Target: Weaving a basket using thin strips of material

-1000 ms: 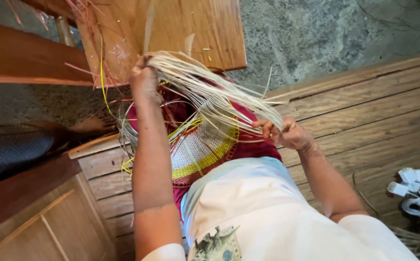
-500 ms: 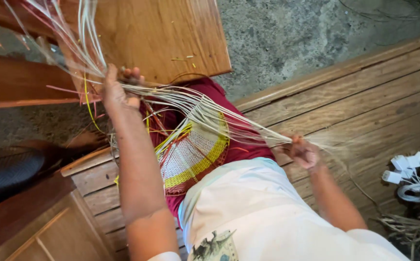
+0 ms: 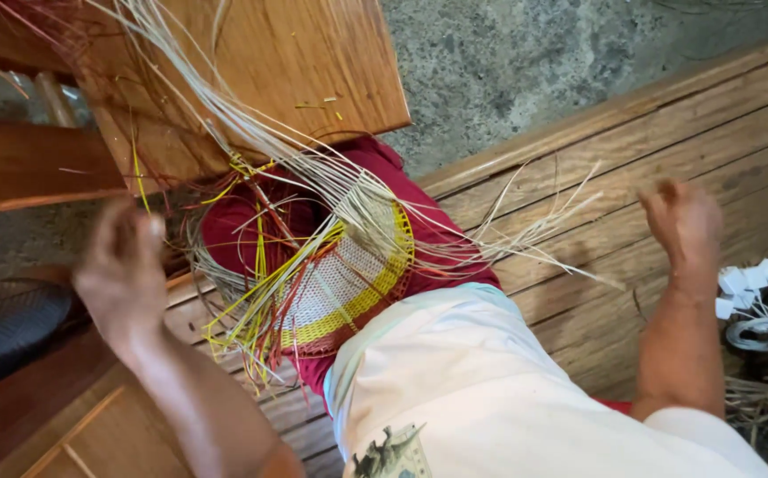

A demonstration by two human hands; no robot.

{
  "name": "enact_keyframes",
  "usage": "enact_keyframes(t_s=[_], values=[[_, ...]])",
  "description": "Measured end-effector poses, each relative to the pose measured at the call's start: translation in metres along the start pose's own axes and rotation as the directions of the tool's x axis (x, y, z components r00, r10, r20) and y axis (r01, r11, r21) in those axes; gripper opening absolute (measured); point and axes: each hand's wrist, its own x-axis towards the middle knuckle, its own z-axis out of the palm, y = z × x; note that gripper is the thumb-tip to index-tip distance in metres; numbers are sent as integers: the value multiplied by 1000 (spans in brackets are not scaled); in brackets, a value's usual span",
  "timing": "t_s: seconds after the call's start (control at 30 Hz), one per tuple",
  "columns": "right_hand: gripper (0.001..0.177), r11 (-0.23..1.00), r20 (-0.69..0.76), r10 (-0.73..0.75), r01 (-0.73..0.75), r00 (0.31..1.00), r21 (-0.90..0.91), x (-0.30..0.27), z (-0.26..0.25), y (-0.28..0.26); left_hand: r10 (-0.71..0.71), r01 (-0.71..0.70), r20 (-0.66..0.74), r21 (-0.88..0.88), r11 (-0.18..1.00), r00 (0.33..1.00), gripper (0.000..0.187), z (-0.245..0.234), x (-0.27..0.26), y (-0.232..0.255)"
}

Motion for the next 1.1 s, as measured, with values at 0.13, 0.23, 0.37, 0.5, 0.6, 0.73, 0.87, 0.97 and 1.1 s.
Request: enact_keyframes(t_s=[0.13,0.23,0.37,0.5,0.6,0.73,0.87,0.97,1.1], values=[[21,859,-141,-266,301,954,414,-1,-60,-167,-28,6,-125,-172,985,992,32,-3,-78,-20],[16,497,-246,-481,493,841,714,-3,-42,-256,-243,228,-425,-86,970,872,12,8,-131,-61],[17,481,52,-665,373,745,793,-4,-8,-334,-486,451,-472,-194,871,736,6,18,-170,-69],[20,503,189,-669,251,719,827,2,42,-355,-188,206,-425,-3,978,885,10,37,-167,-73],[16,438,230,-667,124,708,890,-4,41,-357,21,6,-342,79,997,940,14,58,-155,-79],[17,374,274,-662,-8,698,927,-8,36,-344,72,-48,-353,75,996,933,13,58,-156,-78],[19,380,260,-695,35,670,924,-6,45,-337,-206,165,-329,-149,975,921,14,51,-181,-76],[18,387,272,-698,30,663,922,-5,49,-338,-309,235,-316,-252,939,897,9,73,-209,-91],[18,376,294,-672,-29,679,926,-3,69,-335,-240,168,-336,-229,959,911,6,98,-241,-73]])
